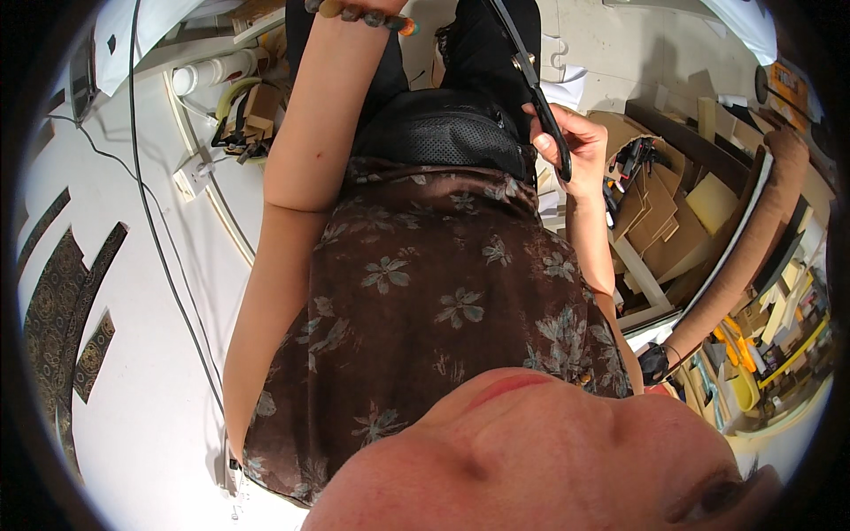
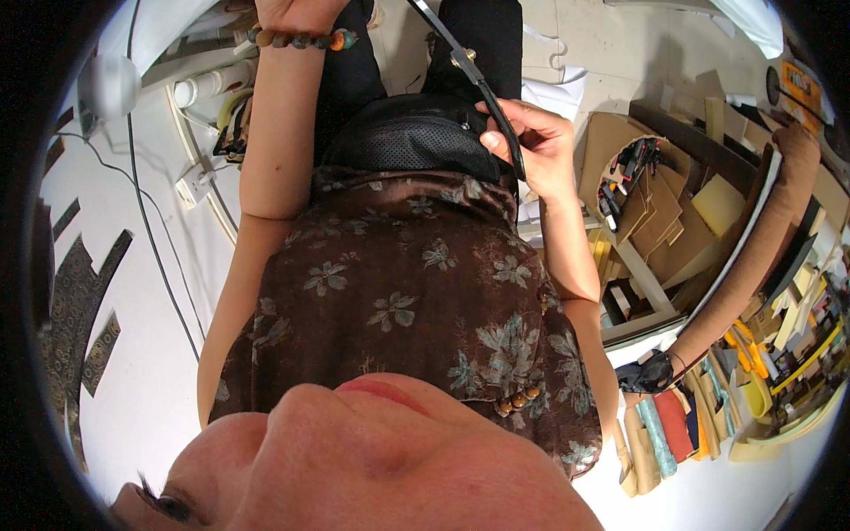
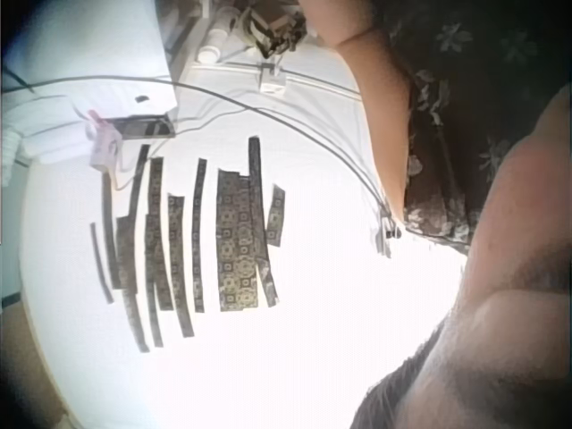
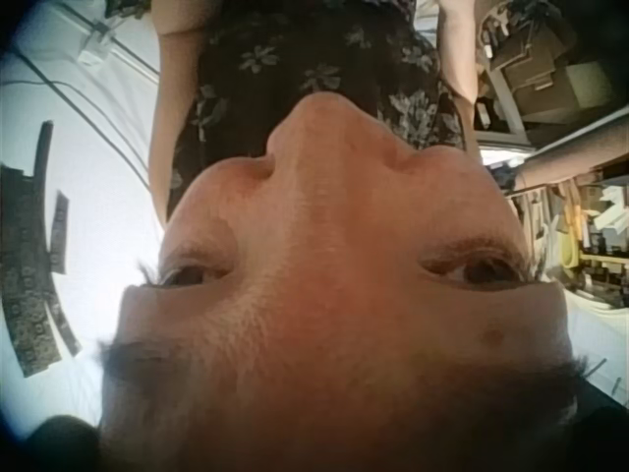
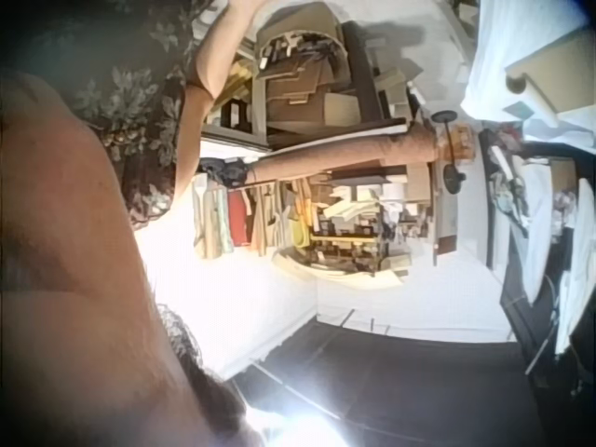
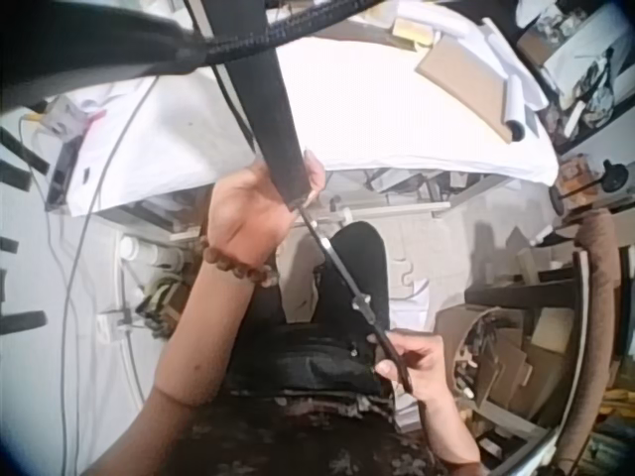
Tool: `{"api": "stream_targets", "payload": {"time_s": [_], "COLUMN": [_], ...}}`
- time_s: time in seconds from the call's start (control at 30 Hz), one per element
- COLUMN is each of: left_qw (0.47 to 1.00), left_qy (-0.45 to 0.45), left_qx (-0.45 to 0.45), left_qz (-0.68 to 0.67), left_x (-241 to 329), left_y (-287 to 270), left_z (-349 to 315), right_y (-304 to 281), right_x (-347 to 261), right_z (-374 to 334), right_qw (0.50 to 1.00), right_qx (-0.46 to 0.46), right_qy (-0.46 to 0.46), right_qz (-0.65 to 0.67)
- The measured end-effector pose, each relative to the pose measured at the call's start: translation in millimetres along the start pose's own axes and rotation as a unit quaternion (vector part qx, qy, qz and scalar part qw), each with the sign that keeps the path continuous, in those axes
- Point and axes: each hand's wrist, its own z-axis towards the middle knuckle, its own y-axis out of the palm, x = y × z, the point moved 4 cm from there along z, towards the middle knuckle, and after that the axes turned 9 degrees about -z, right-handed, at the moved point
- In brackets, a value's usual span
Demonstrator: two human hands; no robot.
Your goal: The person aligns a black strip along the edge of a brown cardboard piece, presses it down, and trims the excess with scissors. They repeat this process for another edge, then handle a separate black strap.
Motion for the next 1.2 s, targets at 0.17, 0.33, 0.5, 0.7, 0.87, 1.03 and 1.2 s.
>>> {"api": "stream_targets", "payload": {"time_s": [0.17, 0.33, 0.5, 0.7, 0.87, 1.03, 1.2], "left_qw": [0.995, 1.000, 1.000, 1.000, 1.000, 1.000, 0.999], "left_qy": [-0.030, 0.004, -0.010, 0.003, 0.021, 0.012, 0.033], "left_qx": [-0.070, 0.028, 0.004, 0.010, 0.011, -0.003, -0.025], "left_qz": [0.070, -0.013, -0.009, 0.001, -0.005, 0.008, 0.021], "left_x": [3.6, -1.3, 1.4, 3.5, 2.4, 5.5, 3.4], "left_y": [1.1, 3.9, 1.5, -0.3, -0.5, -5.0, -1.6], "left_z": [2.6, 0.5, 1.7, 1.3, -1.4, 1.1, -0.3], "right_y": [1.9, 4.9, 5.1, 3.9, 1.6, 6.7, 8.6], "right_x": [2.2, 1.7, 1.8, 1.0, 5.3, 1.9, -1.0], "right_z": [-1.5, -1.6, -1.4, -5.5, -8.8, -5.8, -4.6], "right_qw": [1.000, 1.000, 0.999, 1.000, 1.000, 0.999, 0.999], "right_qx": [-0.002, 0.003, 0.002, 0.003, 0.019, 0.029, 0.019], "right_qy": [0.016, 0.019, 0.028, 0.022, 0.011, 0.038, 0.023], "right_qz": [0.014, 0.019, 0.015, 0.009, -0.011, -0.004, -0.013]}}
